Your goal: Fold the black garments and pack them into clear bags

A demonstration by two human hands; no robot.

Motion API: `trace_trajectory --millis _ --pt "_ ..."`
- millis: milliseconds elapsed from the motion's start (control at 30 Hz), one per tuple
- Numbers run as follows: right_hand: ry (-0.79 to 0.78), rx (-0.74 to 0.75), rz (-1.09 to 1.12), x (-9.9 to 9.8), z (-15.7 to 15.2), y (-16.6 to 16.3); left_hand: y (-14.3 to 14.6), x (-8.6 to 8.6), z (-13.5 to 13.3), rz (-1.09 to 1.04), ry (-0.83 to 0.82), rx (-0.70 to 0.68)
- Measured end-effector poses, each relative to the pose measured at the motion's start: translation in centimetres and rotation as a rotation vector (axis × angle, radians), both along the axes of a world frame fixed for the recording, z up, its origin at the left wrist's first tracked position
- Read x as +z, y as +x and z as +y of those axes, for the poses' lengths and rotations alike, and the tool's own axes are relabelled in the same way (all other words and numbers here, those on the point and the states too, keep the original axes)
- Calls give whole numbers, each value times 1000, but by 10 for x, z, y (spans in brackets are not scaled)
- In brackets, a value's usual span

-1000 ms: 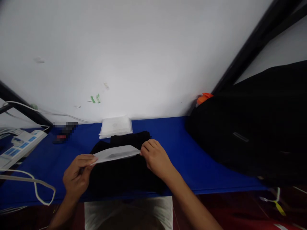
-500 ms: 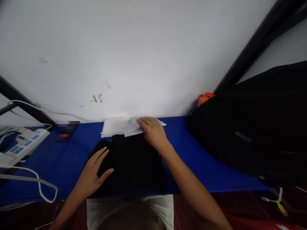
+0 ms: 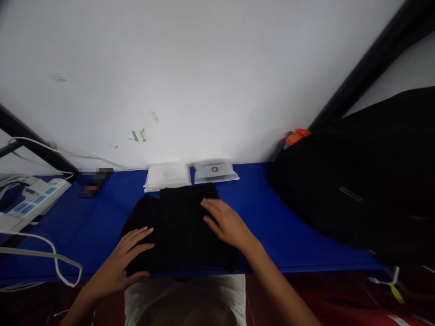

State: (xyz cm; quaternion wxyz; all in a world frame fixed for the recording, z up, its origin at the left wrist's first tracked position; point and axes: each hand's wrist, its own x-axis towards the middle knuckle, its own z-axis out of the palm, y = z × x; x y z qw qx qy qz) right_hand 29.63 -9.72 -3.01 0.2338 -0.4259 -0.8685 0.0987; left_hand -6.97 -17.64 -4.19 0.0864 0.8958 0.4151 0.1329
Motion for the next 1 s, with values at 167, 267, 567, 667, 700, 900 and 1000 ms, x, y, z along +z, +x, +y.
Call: trace_trajectory --millis 167,267,567,667,700,900,1000 --pt "-180 50 -36 -12 -81 6 -21 -10 -9 -106 49 6" --pt "-191 -13 28 -16 -93 15 -29 -11 -9 -170 48 39" --pt "-173 -102 150 12 -33 18 -7 6 23 -259 110 292" --pt "-74 -217 45 11 11 14 14 12 53 -150 261 525" --pt "-21 -257 -36 10 26 11 22 15 64 -114 285 559" --pt "137 -201 -268 6 92 -18 67 30 133 1 234 401" --pt "144 -154 -251 9 97 -23 72 34 153 32 184 339"
